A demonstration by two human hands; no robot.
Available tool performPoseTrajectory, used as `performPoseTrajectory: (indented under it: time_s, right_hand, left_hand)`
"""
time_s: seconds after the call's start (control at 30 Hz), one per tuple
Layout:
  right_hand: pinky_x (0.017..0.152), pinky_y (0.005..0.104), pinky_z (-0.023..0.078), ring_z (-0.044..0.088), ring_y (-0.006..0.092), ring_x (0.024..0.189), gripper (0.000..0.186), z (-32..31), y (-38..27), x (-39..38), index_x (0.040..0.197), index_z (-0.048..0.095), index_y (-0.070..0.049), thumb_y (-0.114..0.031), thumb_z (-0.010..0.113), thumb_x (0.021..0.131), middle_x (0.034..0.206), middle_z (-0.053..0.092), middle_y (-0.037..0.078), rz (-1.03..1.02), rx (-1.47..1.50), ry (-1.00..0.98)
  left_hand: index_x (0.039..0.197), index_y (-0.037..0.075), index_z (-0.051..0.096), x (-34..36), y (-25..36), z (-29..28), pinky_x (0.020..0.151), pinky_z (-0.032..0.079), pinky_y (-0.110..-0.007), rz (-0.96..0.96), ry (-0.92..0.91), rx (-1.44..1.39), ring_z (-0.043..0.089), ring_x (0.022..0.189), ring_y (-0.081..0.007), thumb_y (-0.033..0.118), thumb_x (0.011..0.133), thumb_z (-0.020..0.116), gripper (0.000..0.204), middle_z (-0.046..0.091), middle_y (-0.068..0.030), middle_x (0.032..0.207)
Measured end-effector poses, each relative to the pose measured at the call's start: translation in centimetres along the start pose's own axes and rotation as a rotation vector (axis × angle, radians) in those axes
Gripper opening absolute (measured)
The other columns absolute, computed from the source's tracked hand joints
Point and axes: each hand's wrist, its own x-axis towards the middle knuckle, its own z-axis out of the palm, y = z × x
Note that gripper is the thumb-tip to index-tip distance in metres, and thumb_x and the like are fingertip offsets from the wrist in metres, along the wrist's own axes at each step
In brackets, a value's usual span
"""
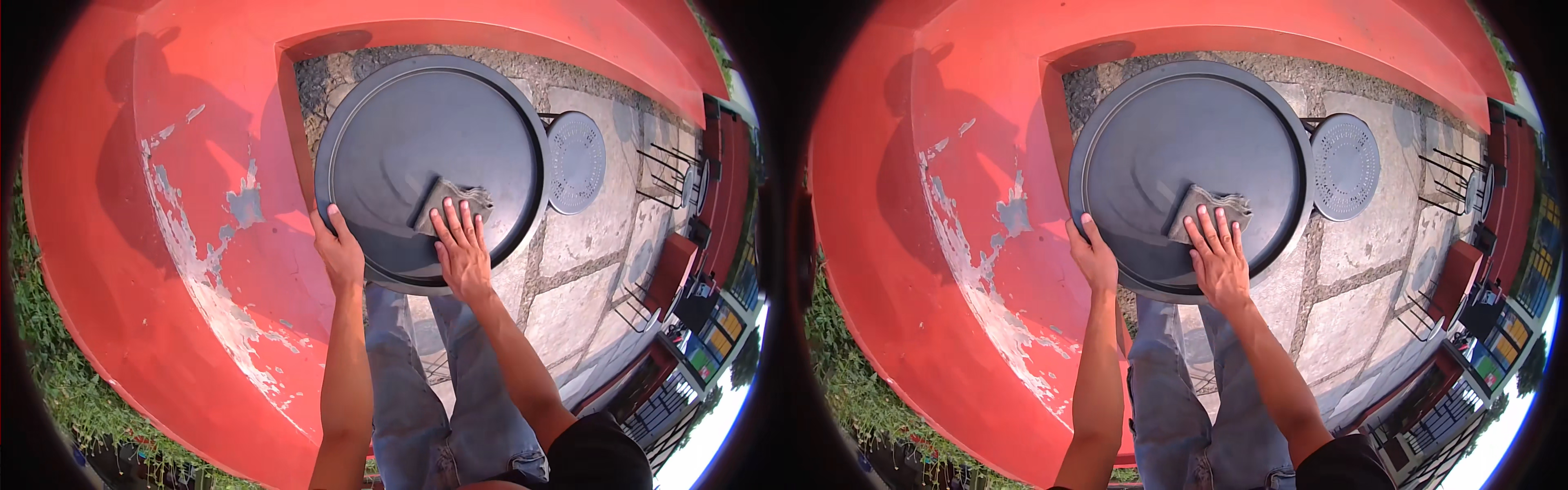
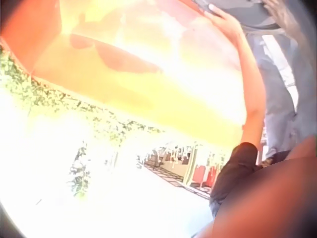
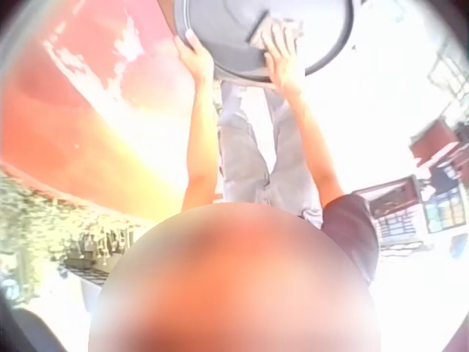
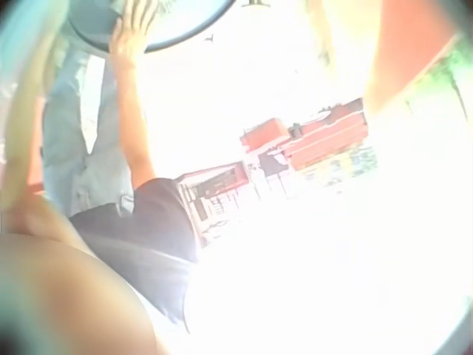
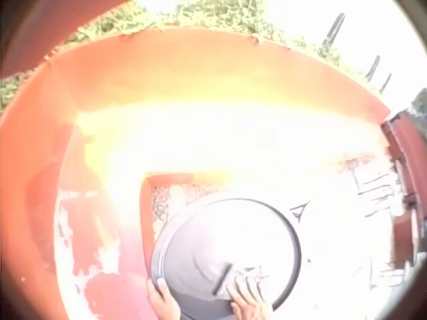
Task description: Wiping down outdoor tables and stools with a cloth.
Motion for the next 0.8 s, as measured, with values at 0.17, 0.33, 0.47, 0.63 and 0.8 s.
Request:
performPoseTrajectory:
  time_s: [0.17,0.33,0.47,0.63,0.8]
  right_hand:
    - [0.129,0.0615,0.017,0.017,0.0449,0.162,0.061,-1.4,4.1,12.4,0.169,0.030,-0.012,-0.033,0.043,0.113,0.177,0.021,0.017,0.278,0.007,0.475]
    - [0.132,0.0542,0.018,0.021,0.0372,0.162,0.063,-1.6,-4.3,17.2,0.167,0.035,-0.012,-0.031,0.051,0.109,0.176,0.027,0.010,-0.005,0.001,0.409]
    - [0.134,0.0493,0.015,0.017,0.0277,0.164,0.068,0.8,-7.7,7.3,0.169,0.030,-0.017,-0.032,0.054,0.107,0.178,0.020,0.003,-0.377,0.047,0.002]
    - [0.134,0.0474,0.013,0.019,0.0239,0.164,0.068,-0.1,-1.2,2.9,0.169,0.030,-0.027,-0.040,0.054,0.107,0.178,0.022,-0.002,-0.524,-0.135,-0.069]
    - [0.132,0.0521,0.020,0.021,0.0310,0.163,0.066,-5.9,6.5,14.6,0.168,0.032,-0.016,-0.037,0.053,0.109,0.176,0.027,0.005,0.063,-0.036,0.375]
  left_hand:
    - [0.113,-0.003,0.056,0.0,-0.4,0.1,0.075,0.048,-0.042,0.060,0.059,0.170,0.055,0.075,-0.0299,0.036,0.115,0.048,0.039,0.061,-0.0183,0.084]
    - [0.120,-0.001,0.058,0.2,-0.1,0.6,0.076,0.050,-0.047,0.048,0.017,0.046,0.063,0.078,-0.0379,0.034,0.115,0.048,0.037,0.068,-0.0236,0.088]
    - [0.125,-0.004,0.059,0.6,-1.1,-0.1,0.084,0.051,-0.048,0.116,0.045,-0.016,0.068,0.094,-0.0401,0.032,0.115,0.048,0.040,0.070,-0.0265,0.108]
    - [0.132,-0.004,0.054,0.2,-1.7,0.4,0.087,0.051,-0.046,0.203,0.118,-0.003,0.065,0.096,-0.0377,0.023,0.112,0.050,0.034,0.067,-0.0235,0.110]
    - [0.139,-0.002,0.048,-0.6,-1.1,2.0,0.090,0.051,-0.044,0.215,0.147,-0.031,0.065,0.100,-0.0366,0.017,0.110,0.051,0.035,0.066,-0.0229,0.113]
